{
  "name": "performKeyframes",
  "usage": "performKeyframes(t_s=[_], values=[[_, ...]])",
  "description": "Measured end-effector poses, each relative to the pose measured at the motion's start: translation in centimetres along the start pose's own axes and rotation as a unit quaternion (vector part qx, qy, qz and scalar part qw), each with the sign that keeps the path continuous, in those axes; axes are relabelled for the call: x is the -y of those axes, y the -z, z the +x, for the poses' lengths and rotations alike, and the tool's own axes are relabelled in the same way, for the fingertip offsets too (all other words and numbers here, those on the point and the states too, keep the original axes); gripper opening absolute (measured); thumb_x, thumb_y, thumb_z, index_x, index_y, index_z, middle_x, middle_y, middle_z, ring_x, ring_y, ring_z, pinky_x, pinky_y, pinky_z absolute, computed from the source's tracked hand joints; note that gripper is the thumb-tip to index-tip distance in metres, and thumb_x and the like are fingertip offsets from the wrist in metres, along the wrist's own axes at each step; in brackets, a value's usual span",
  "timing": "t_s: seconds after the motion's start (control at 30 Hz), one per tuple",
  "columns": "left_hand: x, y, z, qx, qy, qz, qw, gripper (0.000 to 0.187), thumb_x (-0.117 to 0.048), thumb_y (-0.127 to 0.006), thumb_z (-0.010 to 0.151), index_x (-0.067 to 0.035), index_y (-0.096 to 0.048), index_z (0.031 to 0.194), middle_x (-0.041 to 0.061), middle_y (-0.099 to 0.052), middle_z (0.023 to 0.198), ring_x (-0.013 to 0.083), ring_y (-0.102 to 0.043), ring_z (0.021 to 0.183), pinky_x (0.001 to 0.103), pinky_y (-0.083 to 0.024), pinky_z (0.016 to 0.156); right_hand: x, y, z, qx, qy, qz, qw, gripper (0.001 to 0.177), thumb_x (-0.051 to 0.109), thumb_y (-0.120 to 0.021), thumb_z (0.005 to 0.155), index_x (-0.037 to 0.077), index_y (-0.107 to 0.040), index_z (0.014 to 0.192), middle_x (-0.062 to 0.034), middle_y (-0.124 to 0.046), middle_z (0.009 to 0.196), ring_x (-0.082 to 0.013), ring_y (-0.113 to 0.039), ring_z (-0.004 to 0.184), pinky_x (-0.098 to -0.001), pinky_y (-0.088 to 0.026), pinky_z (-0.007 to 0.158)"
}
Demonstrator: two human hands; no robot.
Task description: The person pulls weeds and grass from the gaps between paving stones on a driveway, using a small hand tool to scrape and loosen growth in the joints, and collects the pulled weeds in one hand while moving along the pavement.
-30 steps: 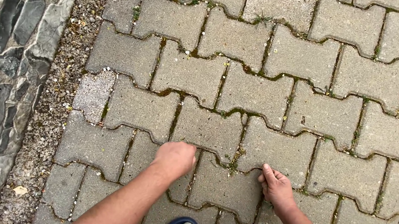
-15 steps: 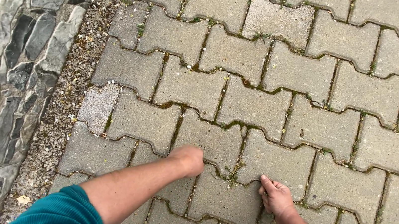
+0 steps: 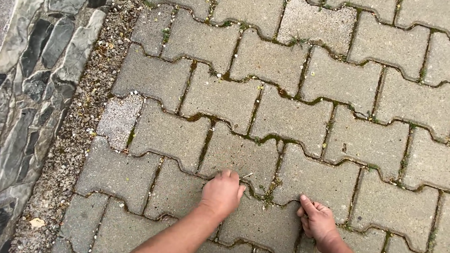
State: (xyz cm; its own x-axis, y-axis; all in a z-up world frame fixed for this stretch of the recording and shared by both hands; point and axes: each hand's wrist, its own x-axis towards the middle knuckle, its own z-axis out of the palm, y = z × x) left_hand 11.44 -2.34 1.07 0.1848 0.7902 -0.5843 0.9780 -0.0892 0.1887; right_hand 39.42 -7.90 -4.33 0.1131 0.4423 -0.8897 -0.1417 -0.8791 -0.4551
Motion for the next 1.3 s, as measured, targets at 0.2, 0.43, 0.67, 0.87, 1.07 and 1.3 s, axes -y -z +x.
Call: performKeyframes(t_s=[0.2,0.43,0.67,0.87,1.07,1.3], values=[[-1.1,-0.1,0.0,-0.004,0.049,-0.013,0.999,0.045,-0.045,-0.048,0.108,-0.004,-0.060,0.122,0.013,-0.066,0.106,0.0229,-0.071,0.092,0.038,-0.067,0.071,0.2,-0.2,-0.2,0.003,-0.001,0.005,1.000,0.047,0.037,-0.065,0.102,0.004,-0.061,0.069,-0.0069,-0.042,0.042,-0.0157,-0.026,0.030,-0.0313,-0.016,0.030],[-0.7,-4.2,2.0,-0.073,0.005,-0.030,0.997,0.023,0.006,-0.062,0.089,0.003,-0.066,0.112,0.016,-0.072,0.092,0.0259,-0.074,0.081,0.039,-0.068,0.073,0.2,-0.1,-0.1,-0.001,0.000,-0.012,1.000,0.045,0.037,-0.064,0.102,0.004,-0.062,0.071,-0.0065,-0.043,0.043,-0.0162,-0.028,0.031,-0.0317,-0.019,0.030],[1.1,-4.1,1.9,-0.069,-0.022,-0.085,0.994,0.012,-0.017,-0.047,0.099,-0.010,-0.058,0.098,0.002,-0.056,0.082,0.0138,-0.059,0.071,0.033,-0.063,0.064,0.1,0.2,0.0,0.028,0.005,-0.004,1.000,0.047,0.038,-0.063,0.102,0.004,-0.062,0.070,-0.0068,-0.043,0.043,-0.0161,-0.027,0.031,-0.0316,-0.018,0.029],[1.1,-1.7,0.2,-0.051,0.005,-0.053,0.997,0.043,-0.047,-0.058,0.102,-0.006,-0.060,0.113,0.008,-0.063,0.097,0.0217,-0.066,0.089,0.040,-0.064,0.075,0.1,0.2,-0.2,0.037,0.011,0.007,0.999,0.046,0.038,-0.062,0.103,0.005,-0.062,0.071,-0.0066,-0.043,0.043,-0.0154,-0.027,0.030,-0.0310,-0.017,0.029],[0.1,-3.5,1.4,-0.080,0.037,-0.054,0.995,0.032,-0.036,-0.061,0.103,-0.005,-0.064,0.108,0.011,-0.068,0.097,0.0232,-0.070,0.087,0.038,-0.064,0.077,0.1,0.2,0.1,0.038,0.011,0.005,0.999,0.046,0.038,-0.062,0.102,0.005,-0.062,0.070,-0.0068,-0.044,0.042,-0.0158,-0.028,0.029,-0.0308,-0.017,0.028],[-0.9,-4.2,2.0,-0.074,0.006,-0.008,0.997,0.020,-0.011,-0.065,0.094,-0.001,-0.065,0.111,0.012,-0.068,0.098,0.0218,-0.070,0.088,0.036,-0.065,0.082,0.6,-0.1,-0.6,0.022,0.005,-0.004,1.000,0.045,0.035,-0.062,0.103,0.004,-0.062,0.070,-0.0073,-0.044,0.043,-0.0158,-0.028,0.030,-0.0307,-0.018,0.028]])
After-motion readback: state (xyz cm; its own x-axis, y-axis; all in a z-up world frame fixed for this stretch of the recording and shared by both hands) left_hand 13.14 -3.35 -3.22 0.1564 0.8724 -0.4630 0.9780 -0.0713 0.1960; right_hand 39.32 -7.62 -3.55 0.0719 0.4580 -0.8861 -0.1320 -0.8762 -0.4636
